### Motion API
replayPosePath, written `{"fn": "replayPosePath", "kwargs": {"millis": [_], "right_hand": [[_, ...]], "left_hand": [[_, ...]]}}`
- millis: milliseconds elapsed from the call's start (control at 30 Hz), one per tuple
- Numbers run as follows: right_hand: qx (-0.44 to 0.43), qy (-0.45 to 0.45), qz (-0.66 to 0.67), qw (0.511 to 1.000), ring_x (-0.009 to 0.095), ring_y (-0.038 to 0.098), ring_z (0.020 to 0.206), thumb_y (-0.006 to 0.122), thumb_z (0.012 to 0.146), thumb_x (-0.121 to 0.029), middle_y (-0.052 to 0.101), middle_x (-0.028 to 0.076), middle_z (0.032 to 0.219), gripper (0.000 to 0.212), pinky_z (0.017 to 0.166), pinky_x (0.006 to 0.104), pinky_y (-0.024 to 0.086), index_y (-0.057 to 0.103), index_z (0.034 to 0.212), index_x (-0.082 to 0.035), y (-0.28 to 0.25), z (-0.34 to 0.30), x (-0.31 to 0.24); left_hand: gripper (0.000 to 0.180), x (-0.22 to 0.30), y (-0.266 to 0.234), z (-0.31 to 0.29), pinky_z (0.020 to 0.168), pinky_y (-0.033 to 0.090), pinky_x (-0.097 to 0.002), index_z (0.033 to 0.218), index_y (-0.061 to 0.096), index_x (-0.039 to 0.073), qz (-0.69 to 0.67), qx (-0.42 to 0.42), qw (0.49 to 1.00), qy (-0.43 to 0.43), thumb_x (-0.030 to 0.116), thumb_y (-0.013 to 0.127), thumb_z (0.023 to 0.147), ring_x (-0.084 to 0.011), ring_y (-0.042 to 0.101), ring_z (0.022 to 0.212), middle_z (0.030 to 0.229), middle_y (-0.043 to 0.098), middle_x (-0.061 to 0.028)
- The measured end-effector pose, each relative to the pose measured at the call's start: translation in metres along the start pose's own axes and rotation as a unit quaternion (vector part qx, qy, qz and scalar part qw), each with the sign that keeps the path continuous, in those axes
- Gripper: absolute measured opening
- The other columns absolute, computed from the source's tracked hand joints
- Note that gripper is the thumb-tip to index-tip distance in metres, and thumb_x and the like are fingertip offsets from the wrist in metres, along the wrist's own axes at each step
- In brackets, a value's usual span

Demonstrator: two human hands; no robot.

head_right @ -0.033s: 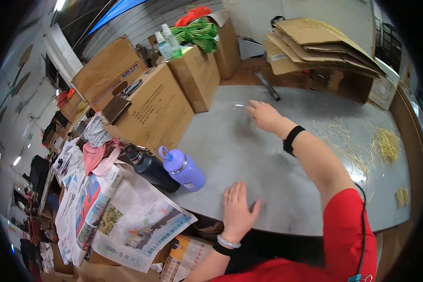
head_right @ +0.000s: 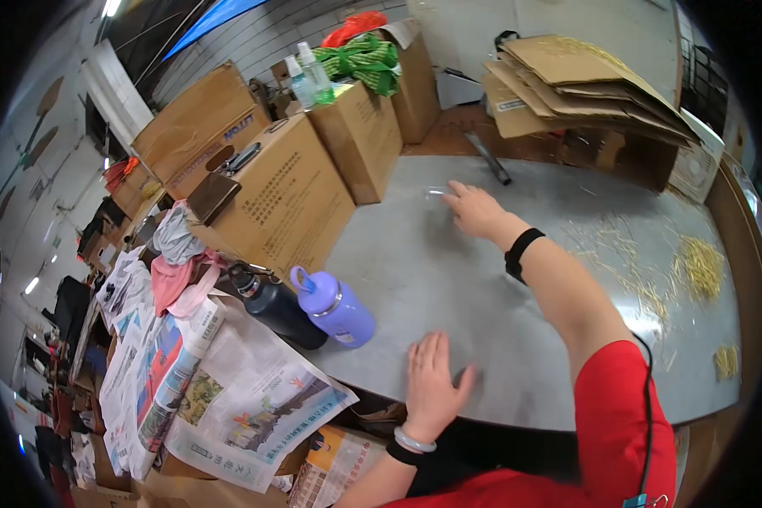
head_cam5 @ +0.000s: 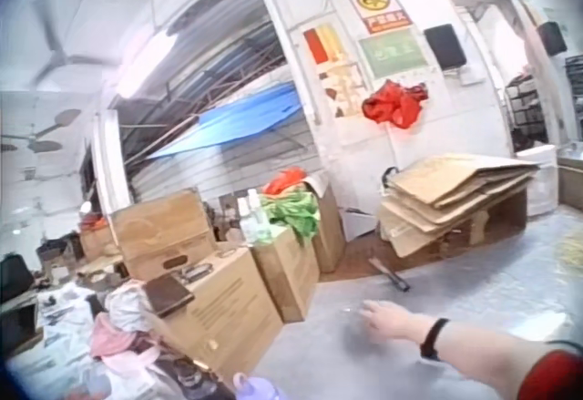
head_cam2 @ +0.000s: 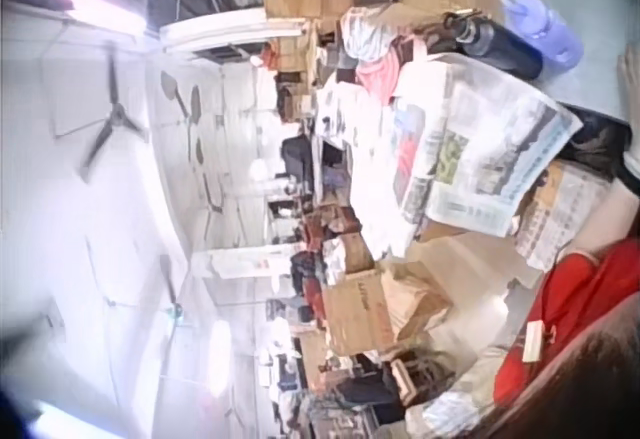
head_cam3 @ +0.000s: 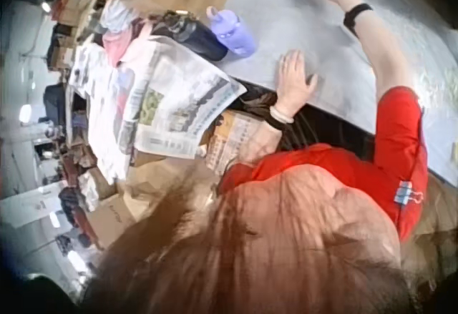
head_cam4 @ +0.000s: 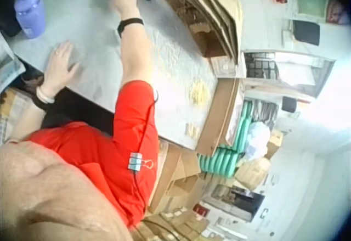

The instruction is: Sorting and bagging small gold-colored metal components at a workbench.

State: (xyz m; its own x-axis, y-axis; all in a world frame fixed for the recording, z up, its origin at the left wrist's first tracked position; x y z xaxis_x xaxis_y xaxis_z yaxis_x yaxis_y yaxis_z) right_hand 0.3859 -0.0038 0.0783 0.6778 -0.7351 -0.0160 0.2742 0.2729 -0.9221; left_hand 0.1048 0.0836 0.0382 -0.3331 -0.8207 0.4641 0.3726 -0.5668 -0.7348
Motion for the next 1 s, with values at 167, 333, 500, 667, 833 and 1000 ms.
{"fn": "replayPosePath", "kwargs": {"millis": [167, 333, 500, 667, 833, 1000], "right_hand": [[0.000, -0.039, -0.053, 0.998, 0.033, 0.055, 0.118, 0.065, 0.087, -0.017, 0.054, 0.013, 0.136, 0.022, 0.101, 0.0437, 0.044, 0.067, 0.107, -0.009, 0.035, 0.036, -0.011], [0.031, -0.157, 0.088, 0.983, 0.033, 0.056, 0.115, 0.066, 0.086, -0.014, 0.056, 0.014, 0.133, 0.008, 0.098, 0.0444, 0.044, 0.062, 0.090, -0.008, -0.042, -0.016, -0.072], [-0.093, -0.222, 0.203, 0.949, 0.035, 0.056, 0.117, 0.069, 0.086, -0.022, 0.056, 0.016, 0.132, 0.022, 0.095, 0.0492, 0.047, 0.064, 0.101, -0.007, -0.062, -0.119, -0.119], [-0.073, -0.161, 0.204, 0.963, 0.038, 0.050, 0.128, 0.062, 0.094, -0.038, 0.051, 0.021, 0.142, 0.048, 0.105, 0.0502, 0.041, 0.059, 0.124, 0.000, -0.048, -0.068, -0.108], [-0.127, -0.331, 0.055, 0.933, 0.042, 0.022, 0.148, 0.040, 0.101, -0.055, 0.029, 0.017, 0.160, 0.065, 0.119, 0.0600, 0.019, 0.043, 0.148, -0.011, 0.042, -0.004, -0.162], [-0.181, -0.236, 0.017, 0.955, 0.040, 0.011, 0.152, 0.026, 0.099, -0.069, 0.020, 0.014, 0.164, 0.078, 0.118, 0.0658, 0.007, 0.032, 0.155, -0.015, 0.107, 0.056, -0.138]], "left_hand": [[0.067, -0.004, 0.000, 0.001, 0.115, 0.029, -0.0563, 0.137, 0.045, -0.010, -0.009, -0.006, 1.000, -0.005, 0.029, 0.070, 0.089, -0.0433, 0.039, 0.136, 0.142, 0.044, -0.0275], [0.075, -0.009, -0.012, -0.003, 0.113, 0.026, -0.0653, 0.145, 0.035, -0.007, -0.005, 0.057, 0.998, -0.011, 0.029, 0.070, 0.090, -0.0539, 0.026, 0.141, 0.154, 0.027, -0.0275], [0.077, -0.003, -0.004, -0.008, 0.112, 0.025, -0.0683, 0.149, 0.032, -0.002, -0.014, 0.079, 0.996, 0.032, 0.028, 0.070, 0.089, -0.0559, 0.023, 0.141, 0.156, 0.024, -0.0251], [0.053, -0.005, 0.004, 0.001, 0.111, 0.027, -0.0669, 0.137, 0.052, 0.004, 0.013, -0.053, 0.998, 0.011, 0.025, 0.067, 0.090, -0.0493, 0.027, 0.141, 0.152, 0.037, -0.0192], [0.027, 0.000, 0.008, 0.002, 0.109, 0.032, -0.0620, 0.115, 0.069, 0.014, 0.013, -0.086, 0.996, 0.030, 0.023, 0.067, 0.089, -0.0422, 0.037, 0.138, 0.138, 0.054, -0.0133], [0.025, -0.005, 0.003, 0.001, 0.107, 0.035, -0.0602, 0.113, 0.069, 0.016, 0.012, -0.075, 0.997, 0.017, 0.024, 0.068, 0.088, -0.0391, 0.041, 0.136, 0.132, 0.059, -0.0089]]}}
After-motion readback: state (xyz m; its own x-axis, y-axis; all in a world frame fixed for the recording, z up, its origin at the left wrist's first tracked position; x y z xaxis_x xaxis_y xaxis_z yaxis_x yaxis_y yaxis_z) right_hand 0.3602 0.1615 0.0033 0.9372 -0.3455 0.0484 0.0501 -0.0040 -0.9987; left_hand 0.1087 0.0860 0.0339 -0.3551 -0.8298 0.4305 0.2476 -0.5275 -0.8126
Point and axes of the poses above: each hand's wrist, its own z-axis towards the middle knuckle, its own y-axis out of the palm, x = y × z, the point moved 8 cm from there along z, towards the middle knuckle
